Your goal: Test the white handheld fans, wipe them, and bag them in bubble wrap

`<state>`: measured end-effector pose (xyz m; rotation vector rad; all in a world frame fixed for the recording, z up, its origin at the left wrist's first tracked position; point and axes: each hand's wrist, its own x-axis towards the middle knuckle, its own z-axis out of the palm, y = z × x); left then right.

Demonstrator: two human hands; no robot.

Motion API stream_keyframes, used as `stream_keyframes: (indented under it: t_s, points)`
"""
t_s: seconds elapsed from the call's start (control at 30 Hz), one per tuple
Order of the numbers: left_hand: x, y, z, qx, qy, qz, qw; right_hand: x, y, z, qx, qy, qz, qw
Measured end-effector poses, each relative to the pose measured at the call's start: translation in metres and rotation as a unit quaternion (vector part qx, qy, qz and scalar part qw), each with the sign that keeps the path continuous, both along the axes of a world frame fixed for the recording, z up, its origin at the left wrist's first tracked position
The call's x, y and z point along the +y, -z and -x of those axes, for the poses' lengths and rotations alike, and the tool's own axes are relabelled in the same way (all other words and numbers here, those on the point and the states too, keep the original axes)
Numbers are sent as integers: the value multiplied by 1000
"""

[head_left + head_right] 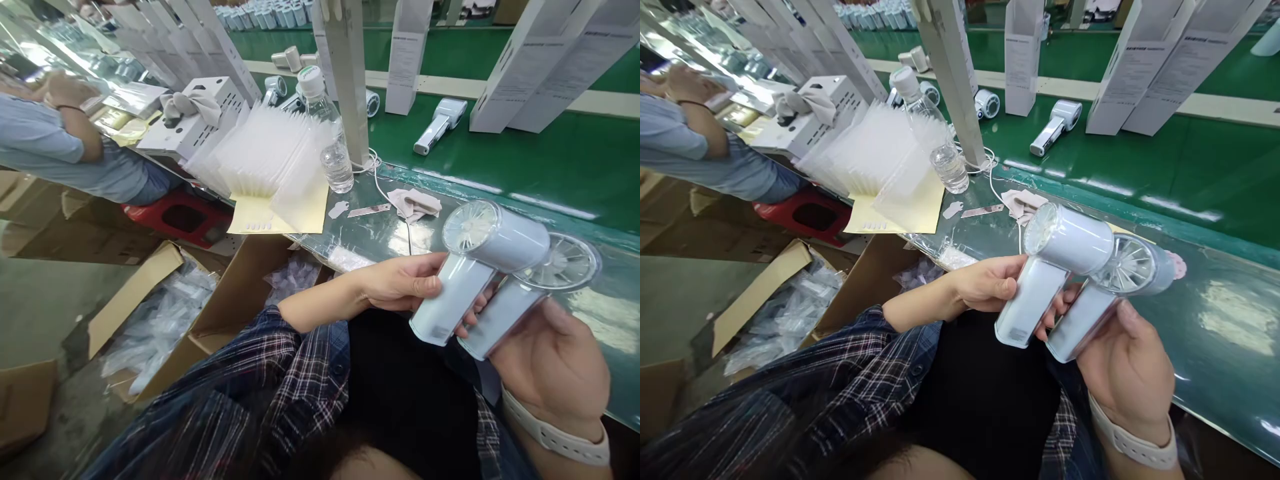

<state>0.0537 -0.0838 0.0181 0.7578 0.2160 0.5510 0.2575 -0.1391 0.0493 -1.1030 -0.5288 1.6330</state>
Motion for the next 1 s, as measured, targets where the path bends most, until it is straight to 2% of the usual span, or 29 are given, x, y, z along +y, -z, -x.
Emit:
stream_keyframes:
  t_s: [0.1, 0.23, 0.43, 0.63, 0.83, 1.0]
  points:
    - [2, -1, 1, 6, 1, 10, 1000, 1, 3, 0, 7, 3, -16, 1000]
    - [4, -3, 2, 52, -2, -23, 998, 3, 6, 3, 16, 20, -63, 998]
    - [-1, -1, -3, 106, -112, -36, 987, 4, 0, 5, 26, 44, -99, 994]
    - [0, -7, -3, 111, -102, -30, 988, 3, 5, -3, -18, 61, -150, 987]
    - [5, -11, 4, 140, -121, -123, 975, 5, 16, -5, -30, 179, -111, 977]
    - [7, -10, 6, 157, -125, -91, 976, 8, 22, -1, -91, 188, -66, 976]
